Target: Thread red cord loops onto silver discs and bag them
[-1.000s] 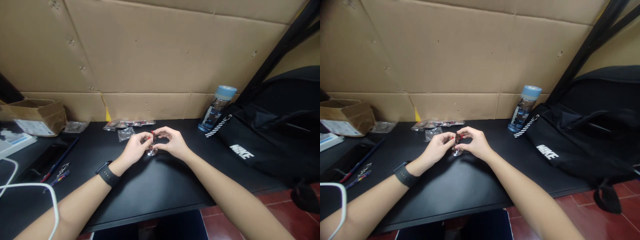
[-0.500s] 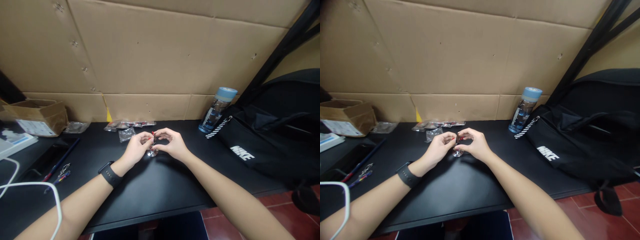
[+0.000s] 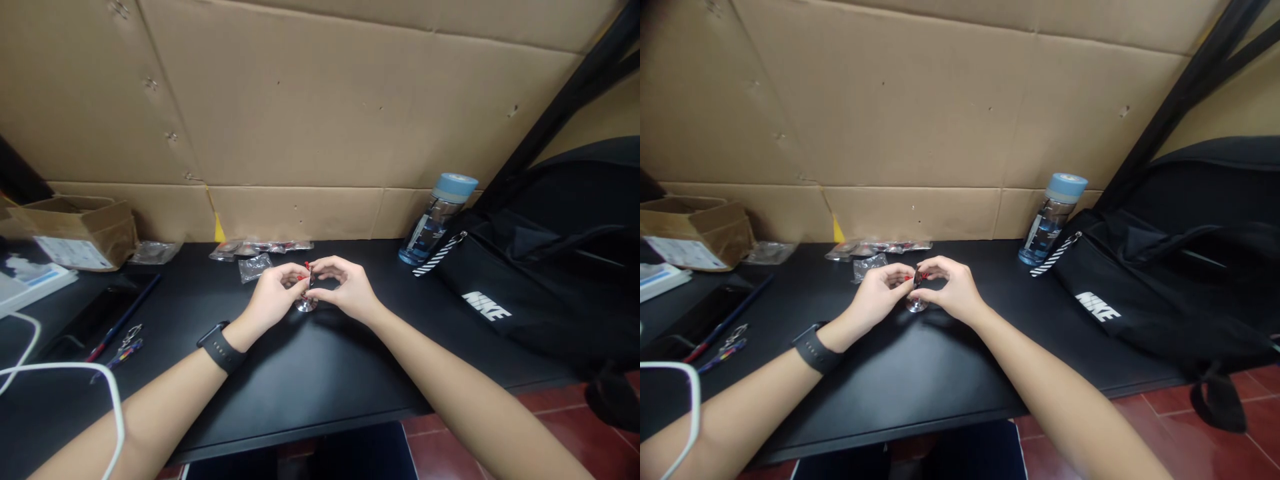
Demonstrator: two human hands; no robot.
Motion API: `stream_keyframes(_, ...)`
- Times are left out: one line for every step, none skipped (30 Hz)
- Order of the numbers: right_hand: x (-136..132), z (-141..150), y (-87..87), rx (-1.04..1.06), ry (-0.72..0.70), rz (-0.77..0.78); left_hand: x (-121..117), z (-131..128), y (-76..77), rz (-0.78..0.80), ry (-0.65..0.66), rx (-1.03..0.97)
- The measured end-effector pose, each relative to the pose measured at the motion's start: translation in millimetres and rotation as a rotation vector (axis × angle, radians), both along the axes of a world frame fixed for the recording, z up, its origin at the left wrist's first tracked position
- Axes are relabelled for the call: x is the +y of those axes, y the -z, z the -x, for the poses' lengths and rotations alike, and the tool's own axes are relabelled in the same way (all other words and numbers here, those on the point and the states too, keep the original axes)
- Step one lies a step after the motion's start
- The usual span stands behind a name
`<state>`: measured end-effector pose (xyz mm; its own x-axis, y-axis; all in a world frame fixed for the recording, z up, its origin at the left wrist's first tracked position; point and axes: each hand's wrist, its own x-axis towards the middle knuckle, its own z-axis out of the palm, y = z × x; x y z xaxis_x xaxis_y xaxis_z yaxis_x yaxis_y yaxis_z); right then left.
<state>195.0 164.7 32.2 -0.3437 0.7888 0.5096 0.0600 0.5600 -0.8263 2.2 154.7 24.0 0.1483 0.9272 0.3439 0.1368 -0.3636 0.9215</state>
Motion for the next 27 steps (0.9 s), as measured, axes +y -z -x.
stream_keyframes(-0.4, 0.2, -0.2, 0.011, -0.004, 0.007, -0.9, -0.2, -0.5, 0.0, -0.009, 0.002)
stream_keyframes(-0.7, 0.3, -0.4, 0.021, -0.005, 0.013, -1.8, -0.4, -1.1, 0.011, -0.009, -0.001)
stream_keyframes(-0.7, 0.2, -0.5, 0.028, -0.004, 0.016, -2.5, -0.4, -1.6, 0.027, -0.002, -0.007)
stream_keyframes(-0.5, 0.1, -0.5, 0.03, 0.002, 0.018, -3.1, -0.3, -2.2, 0.043, 0.008, -0.012)
stream_keyframes(-0.1, -0.1, -0.3, 0.03, 0.011, 0.021, -3.4, 0.0, -2.9, 0.054, 0.017, -0.014)
stream_keyframes(0.5, -0.4, 0.0, 0.029, 0.021, 0.025, -3.4, 0.5, -3.6, 0.057, 0.024, -0.012)
stream_keyframes(1.1, -0.6, 0.4, 0.028, 0.031, 0.03, -3.3, 1.0, -4.3, 0.06, 0.026, -0.005)
stream_keyframes(1.8, -0.9, 0.8, 0.028, 0.039, 0.035, -3.1, 1.6, -5.0, 0.066, 0.031, 0.004)
stream_keyframes(2.3, -1.2, 1.3, 0.029, 0.043, 0.041, -2.8, 2.1, -5.6, 0.08, 0.04, 0.009)
stream_keyframes(2.8, -1.4, 1.7, 0.031, 0.045, 0.047, -2.5, 2.5, -6.0, 0.1, 0.054, 0.006)
stream_keyframes(3.1, -1.7, 2.0, 0.031, 0.043, 0.053, -2.3, 2.7, -6.4, 0.125, 0.069, -0.004)
stream_keyframes(3.3, -2.0, 2.2, 0.03, 0.038, 0.058, -2.3, 2.8, -6.7, 0.148, 0.084, -0.02)
stream_keyframes(3.4, -2.2, 2.1, 0.03, 0.033, 0.061, -2.5, 2.6, -6.8, 0.166, 0.092, -0.036)
stream_keyframes(3.3, -2.5, 2.0, 0.03, 0.027, 0.063, -2.8, 2.2, -6.9, 0.174, 0.09, -0.048)
stream_keyframes(3.2, -2.6, 1.7, 0.033, 0.02, 0.064, -3.2, 1.7, -6.9, 0.176, 0.079, -0.055)
stream_keyframes(3.0, -2.7, 1.4, 0.038, 0.013, 0.067, -3.6, 1.0, -6.9, 0.175, 0.061, -0.061)
stream_keyframes(2.8, -2.6, 1.1, 0.044, 0.007, 0.072, -4.1, 0.3, -6.9, 0.175, 0.042, -0.068)
stream_keyframes(2.7, -2.5, 0.8, 0.05, 0.002, 0.079, -4.5, -0.4, -6.7, 0.178, 0.024, -0.076)
stream_keyframes(2.5, -2.3, 0.6, 0.054, -0.001, 0.086, -4.8, -0.9, -6.5, 0.18, 0.013, -0.085)
stream_keyframes(2.3, -2.0, 0.4, 0.055, -0.003, 0.09, -4.9, -1.4, -6.2, 0.18, 0.01, -0.095)
stream_keyframes(2.2, -1.7, 0.2, 0.052, -0.005, 0.09, -4.7, -1.5, -5.8, 0.175, 0.014, -0.102)
stream_keyframes(2.0, -1.4, 0.0, 0.045, -0.005, 0.086, -4.3, -1.5, -5.2, 0.163, 0.023, -0.105)
stream_keyframes(1.8, -1.2, -0.2, 0.037, -0.004, 0.08, -3.6, -1.2, -4.6, 0.145, 0.033, -0.102)
stream_keyframes(1.6, -1.0, -0.5, 0.029, -0.002, 0.074, -2.9, -0.7, -3.9, 0.123, 0.043, -0.095)
stream_keyframes(1.3, -0.9, -0.8, 0.022, 0.0, 0.07, -2.1, 0.0, -3.5, 0.102, 0.052, -0.082)
stream_keyframes(1.0, -0.8, -1.2, 0.017, 0.003, 0.067, -1.6, 0.9, -3.3, 0.085, 0.06, -0.063)
stream_keyframes(0.6, -0.7, -1.5, 0.013, 0.004, 0.066, -1.3, 1.8, -3.6, 0.069, 0.067, -0.037)
